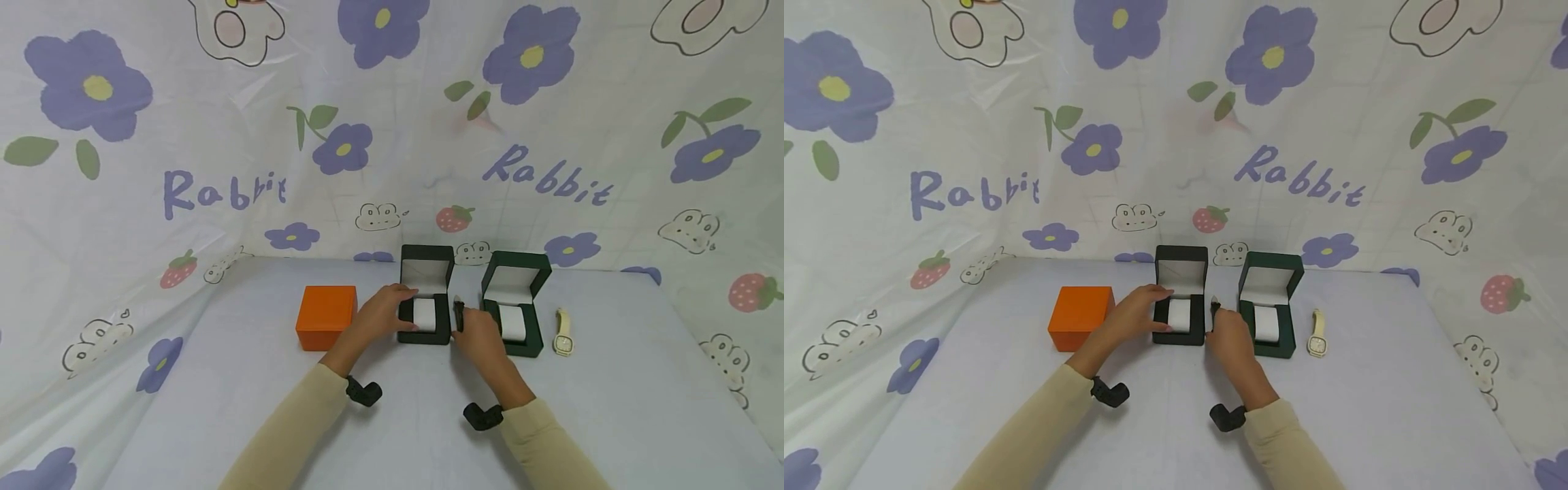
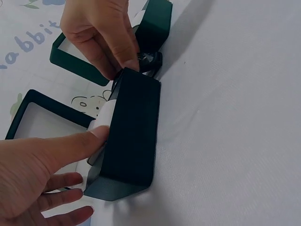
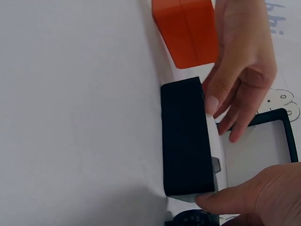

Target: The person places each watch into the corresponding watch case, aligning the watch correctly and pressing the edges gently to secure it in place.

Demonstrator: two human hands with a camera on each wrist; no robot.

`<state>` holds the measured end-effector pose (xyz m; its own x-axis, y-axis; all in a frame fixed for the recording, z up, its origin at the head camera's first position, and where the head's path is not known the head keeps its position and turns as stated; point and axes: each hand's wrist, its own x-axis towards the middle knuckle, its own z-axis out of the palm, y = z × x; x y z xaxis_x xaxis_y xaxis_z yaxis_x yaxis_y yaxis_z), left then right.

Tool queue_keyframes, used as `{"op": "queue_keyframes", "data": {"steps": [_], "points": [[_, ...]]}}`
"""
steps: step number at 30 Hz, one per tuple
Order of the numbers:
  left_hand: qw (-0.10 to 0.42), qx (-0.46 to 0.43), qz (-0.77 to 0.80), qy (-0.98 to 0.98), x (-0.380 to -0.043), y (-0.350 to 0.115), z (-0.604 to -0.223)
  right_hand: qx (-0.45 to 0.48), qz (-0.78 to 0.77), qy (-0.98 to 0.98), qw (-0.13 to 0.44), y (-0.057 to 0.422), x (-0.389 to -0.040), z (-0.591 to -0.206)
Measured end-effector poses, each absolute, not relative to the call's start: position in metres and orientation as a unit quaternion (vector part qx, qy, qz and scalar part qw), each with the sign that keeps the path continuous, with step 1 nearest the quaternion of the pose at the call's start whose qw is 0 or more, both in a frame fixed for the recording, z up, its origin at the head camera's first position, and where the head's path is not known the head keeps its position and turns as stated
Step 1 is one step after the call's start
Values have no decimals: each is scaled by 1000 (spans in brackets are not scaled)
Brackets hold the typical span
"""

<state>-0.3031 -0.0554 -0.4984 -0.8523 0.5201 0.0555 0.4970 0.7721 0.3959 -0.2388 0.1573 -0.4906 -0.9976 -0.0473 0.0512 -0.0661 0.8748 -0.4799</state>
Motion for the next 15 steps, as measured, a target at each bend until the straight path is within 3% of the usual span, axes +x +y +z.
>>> {"op": "queue_keyframes", "data": {"steps": [15], "points": [[36,260,109,959,-305,-40,-491,60,185,-977,89,148,-228,-503]]}}
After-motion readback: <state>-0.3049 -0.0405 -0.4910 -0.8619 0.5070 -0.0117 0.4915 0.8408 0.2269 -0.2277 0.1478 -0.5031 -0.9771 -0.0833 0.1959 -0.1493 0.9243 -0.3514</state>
